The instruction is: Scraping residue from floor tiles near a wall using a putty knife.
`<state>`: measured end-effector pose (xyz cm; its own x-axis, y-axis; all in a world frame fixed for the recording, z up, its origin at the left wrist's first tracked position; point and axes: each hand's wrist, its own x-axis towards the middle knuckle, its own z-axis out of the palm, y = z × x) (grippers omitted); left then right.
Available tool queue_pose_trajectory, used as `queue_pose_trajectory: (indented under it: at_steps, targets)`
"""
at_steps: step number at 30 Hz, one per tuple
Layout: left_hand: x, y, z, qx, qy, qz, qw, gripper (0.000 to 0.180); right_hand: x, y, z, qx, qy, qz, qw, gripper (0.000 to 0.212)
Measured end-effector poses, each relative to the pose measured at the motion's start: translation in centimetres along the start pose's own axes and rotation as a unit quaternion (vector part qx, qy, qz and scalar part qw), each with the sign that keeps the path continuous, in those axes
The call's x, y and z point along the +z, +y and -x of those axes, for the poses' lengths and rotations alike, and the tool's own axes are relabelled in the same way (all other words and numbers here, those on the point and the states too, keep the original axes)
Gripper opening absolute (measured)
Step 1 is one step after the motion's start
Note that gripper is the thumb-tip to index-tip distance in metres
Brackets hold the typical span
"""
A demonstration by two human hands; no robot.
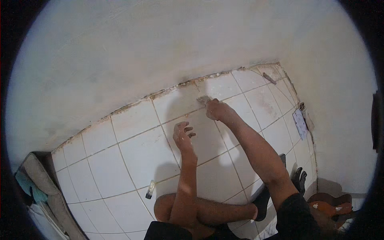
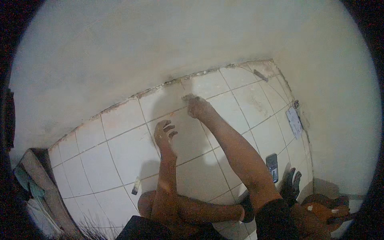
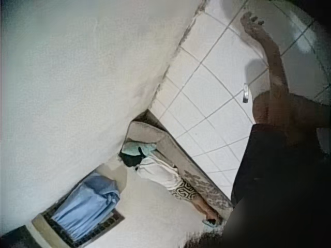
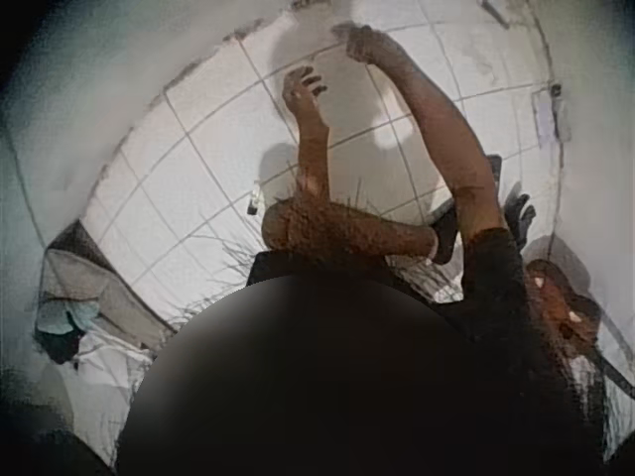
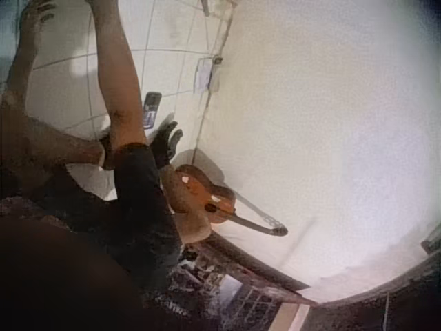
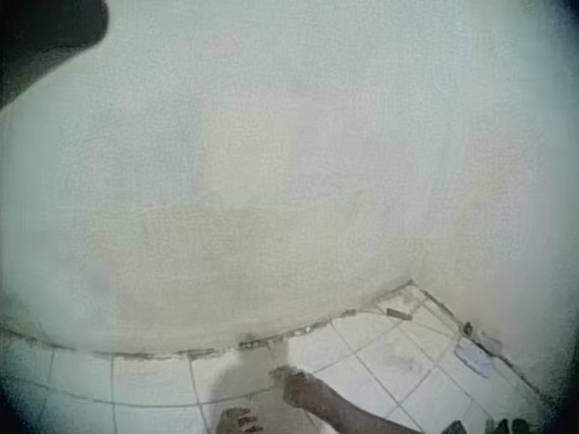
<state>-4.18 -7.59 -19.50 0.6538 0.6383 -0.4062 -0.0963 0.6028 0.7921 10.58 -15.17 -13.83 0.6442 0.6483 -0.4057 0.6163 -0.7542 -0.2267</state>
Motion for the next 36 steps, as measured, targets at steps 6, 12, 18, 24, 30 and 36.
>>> queue_pose_trajectory:
  at_steps: [6, 12, 18, 24, 30, 36]
  targets:
    - [0.1, 0.2, 0.3, -0.025, 0.016, -0.020, 0.999, 0.023, -0.3, -0.1, 0.2, 0.042, -0.003, -0.044, 0.998, 0.035]
    - [-0.2, -0.1, -0.2, -0.018, 0.009, -0.003, 1.000, 0.024, 1.6, 1.6, -2.0, -0.044, 0.079, 0.003, 0.996, 0.033]
    - [-0.3, -0.2, -0.6, 0.007, 0.018, -0.013, 1.000, 0.023, 4.2, 2.9, -5.1, -0.002, 0.114, 0.056, 0.992, 0.031]
    - [-0.1, -0.1, -0.4, 0.022, 0.000, -0.027, 0.999, 0.023, 4.2, 2.2, -0.4, -0.061, 0.115, 0.153, 0.980, 0.024]
    - [0.1, 0.2, 0.3, 0.004, 0.032, -0.026, 0.999, 0.020, 2.1, 1.3, -0.9, 0.065, -0.015, 0.002, 0.998, 0.035]
    - [-0.6, 0.2, -0.6, 0.004, 0.019, -0.025, 0.999, 0.020, 1.5, 1.2, -4.6, 0.065, 0.061, 0.072, 0.993, 0.029]
